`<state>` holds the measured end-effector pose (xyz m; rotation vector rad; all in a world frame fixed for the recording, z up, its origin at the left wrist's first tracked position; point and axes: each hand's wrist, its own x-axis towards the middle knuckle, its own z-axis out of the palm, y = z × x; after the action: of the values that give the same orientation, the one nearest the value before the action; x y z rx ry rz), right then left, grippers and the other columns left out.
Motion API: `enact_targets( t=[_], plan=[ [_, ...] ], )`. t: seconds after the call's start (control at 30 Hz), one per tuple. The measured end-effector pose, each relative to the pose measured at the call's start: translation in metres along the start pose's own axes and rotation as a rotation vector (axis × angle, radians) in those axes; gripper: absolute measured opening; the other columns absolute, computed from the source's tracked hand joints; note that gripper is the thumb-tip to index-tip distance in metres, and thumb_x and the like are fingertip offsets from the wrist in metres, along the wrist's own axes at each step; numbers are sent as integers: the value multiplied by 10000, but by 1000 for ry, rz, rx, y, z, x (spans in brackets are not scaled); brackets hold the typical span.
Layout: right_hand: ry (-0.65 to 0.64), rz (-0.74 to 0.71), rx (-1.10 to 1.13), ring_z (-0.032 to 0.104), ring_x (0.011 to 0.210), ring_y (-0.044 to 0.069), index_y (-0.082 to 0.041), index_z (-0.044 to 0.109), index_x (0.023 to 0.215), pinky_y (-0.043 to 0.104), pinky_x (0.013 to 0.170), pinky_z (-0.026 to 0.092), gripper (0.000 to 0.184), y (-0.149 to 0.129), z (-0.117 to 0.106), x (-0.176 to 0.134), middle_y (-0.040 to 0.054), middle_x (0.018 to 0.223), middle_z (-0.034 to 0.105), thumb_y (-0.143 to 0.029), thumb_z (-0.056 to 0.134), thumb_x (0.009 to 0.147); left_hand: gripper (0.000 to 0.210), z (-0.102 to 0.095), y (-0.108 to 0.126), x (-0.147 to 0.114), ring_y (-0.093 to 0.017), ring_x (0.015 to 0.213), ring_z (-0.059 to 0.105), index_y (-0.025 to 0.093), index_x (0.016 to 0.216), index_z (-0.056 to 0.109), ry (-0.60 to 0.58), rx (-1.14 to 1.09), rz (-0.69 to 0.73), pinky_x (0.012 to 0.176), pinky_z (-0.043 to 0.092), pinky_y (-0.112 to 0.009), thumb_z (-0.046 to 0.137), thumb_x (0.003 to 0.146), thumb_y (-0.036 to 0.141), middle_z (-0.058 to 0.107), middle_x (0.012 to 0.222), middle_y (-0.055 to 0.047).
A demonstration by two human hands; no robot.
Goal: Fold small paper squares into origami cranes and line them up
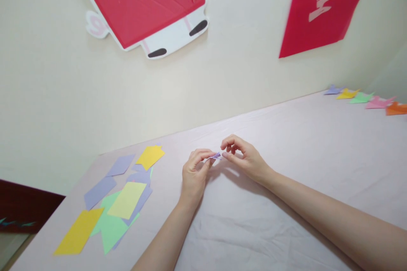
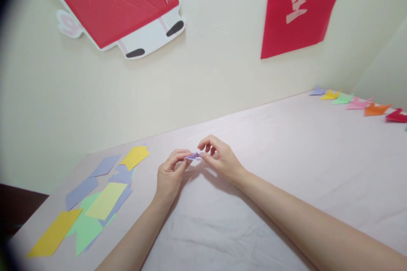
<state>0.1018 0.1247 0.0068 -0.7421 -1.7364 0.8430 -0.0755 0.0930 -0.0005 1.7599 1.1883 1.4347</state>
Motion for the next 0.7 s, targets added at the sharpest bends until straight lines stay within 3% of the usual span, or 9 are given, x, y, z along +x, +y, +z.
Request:
enact_targets(
  t=[0.13,0.33,0.7],
  plan=[
    [-46,-31,-6,541,795,166,-195,624,873,288,684,430,35,0,1,0,38,854,610,-221,609,855,91,0,-2,1,-182,913,589,230,863,720,-54,-76,-51,821,449,-290,632,864,254,648,918,-34],
    [-92,124,70,525,659,130,-182,608,795,254,623,409,58,1,2,-2,-6,707,593,-229,621,827,109,0,2,1,-169,841,572,195,800,704,-110,-150,-177,754,434,-263,656,842,283,635,856,-31],
    [-116,224,129,528,632,125,-172,586,764,253,606,407,52,-1,4,-4,-15,677,580,-218,603,782,97,4,2,1,-151,779,537,182,747,690,-91,-208,-260,707,406,-251,681,790,269,604,804,-17]
  ],
)
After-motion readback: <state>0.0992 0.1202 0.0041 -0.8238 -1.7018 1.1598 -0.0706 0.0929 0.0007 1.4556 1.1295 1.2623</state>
